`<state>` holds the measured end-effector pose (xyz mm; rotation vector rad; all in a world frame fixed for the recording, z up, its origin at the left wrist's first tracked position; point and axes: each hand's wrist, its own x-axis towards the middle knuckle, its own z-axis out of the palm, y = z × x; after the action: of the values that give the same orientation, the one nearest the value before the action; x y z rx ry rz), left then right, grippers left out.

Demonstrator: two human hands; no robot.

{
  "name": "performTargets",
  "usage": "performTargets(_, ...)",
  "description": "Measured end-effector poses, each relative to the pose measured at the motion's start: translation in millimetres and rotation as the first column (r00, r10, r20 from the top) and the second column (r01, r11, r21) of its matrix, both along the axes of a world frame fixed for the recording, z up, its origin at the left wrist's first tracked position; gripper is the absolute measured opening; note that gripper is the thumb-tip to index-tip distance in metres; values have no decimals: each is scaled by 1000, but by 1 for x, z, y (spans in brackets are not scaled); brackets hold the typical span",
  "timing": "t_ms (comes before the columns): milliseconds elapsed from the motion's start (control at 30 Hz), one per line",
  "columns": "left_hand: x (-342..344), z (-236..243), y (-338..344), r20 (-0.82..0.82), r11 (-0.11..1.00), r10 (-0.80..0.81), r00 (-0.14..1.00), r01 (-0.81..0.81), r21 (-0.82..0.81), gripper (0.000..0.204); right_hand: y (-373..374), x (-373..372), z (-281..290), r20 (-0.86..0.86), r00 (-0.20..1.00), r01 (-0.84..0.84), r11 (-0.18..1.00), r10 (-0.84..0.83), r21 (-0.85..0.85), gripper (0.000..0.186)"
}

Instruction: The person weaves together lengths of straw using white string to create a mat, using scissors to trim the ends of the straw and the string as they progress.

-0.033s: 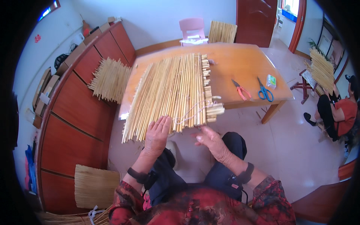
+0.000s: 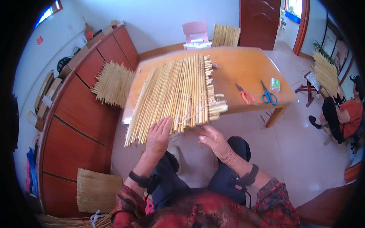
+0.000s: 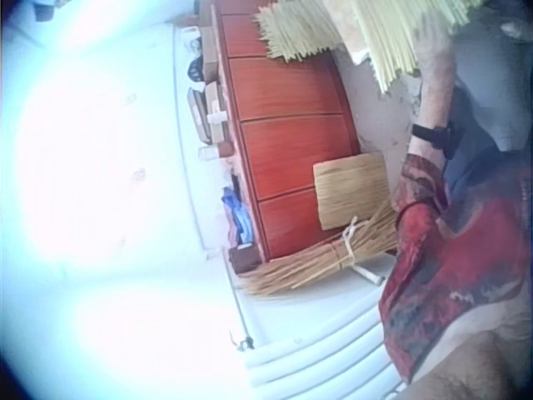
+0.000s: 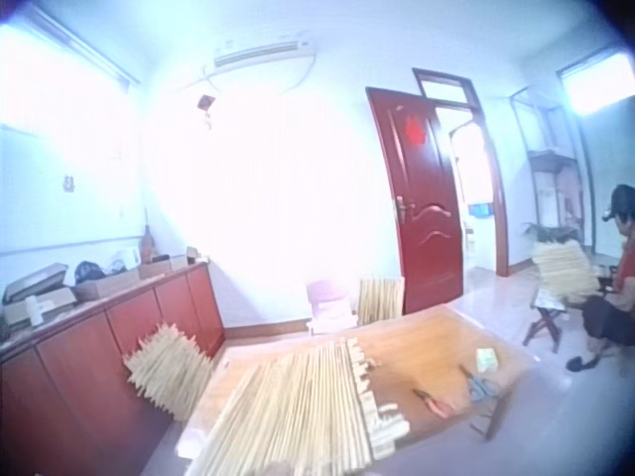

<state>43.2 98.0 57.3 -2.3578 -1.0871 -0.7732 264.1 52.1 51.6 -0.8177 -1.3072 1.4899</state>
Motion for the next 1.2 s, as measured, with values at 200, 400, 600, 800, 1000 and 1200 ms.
performTargets(200, -10, 92, -14, 533, 999, 40, 845, -15, -51, 31, 31, -31, 100, 94, 994, -14, 820, -48, 572, 61)
performTargets(400, -28, 109, -42, 889, 986, 89, 450, 90, -144, 22, 41, -72, 131, 246, 959, -113, 613, -137, 782, 54)
performTargets(600, -38, 99, -52, 984, 882, 67, -164, 472, 19, 22, 49, -105, 124, 280, 944, -150, 527, -176, 837, 44)
performTargets(800, -42, 43, -52, 934, 866, 190, -303, 500, -14, 22, 57, -118, 74, 353, 909, -216, 478, -219, 852, 33)
performTargets(1000, -51, -12, -59, 853, 898, 295, -430, 430, -94, 21, 55, -138, 30, 474, 855, -324, 496, -211, 806, 30)
performTargets(1200, -59, -79, -75, 708, 836, 485, -514, 509, -203, 23, 58, -152, -34, 578, 811, -443, 547, -94, 710, 30)
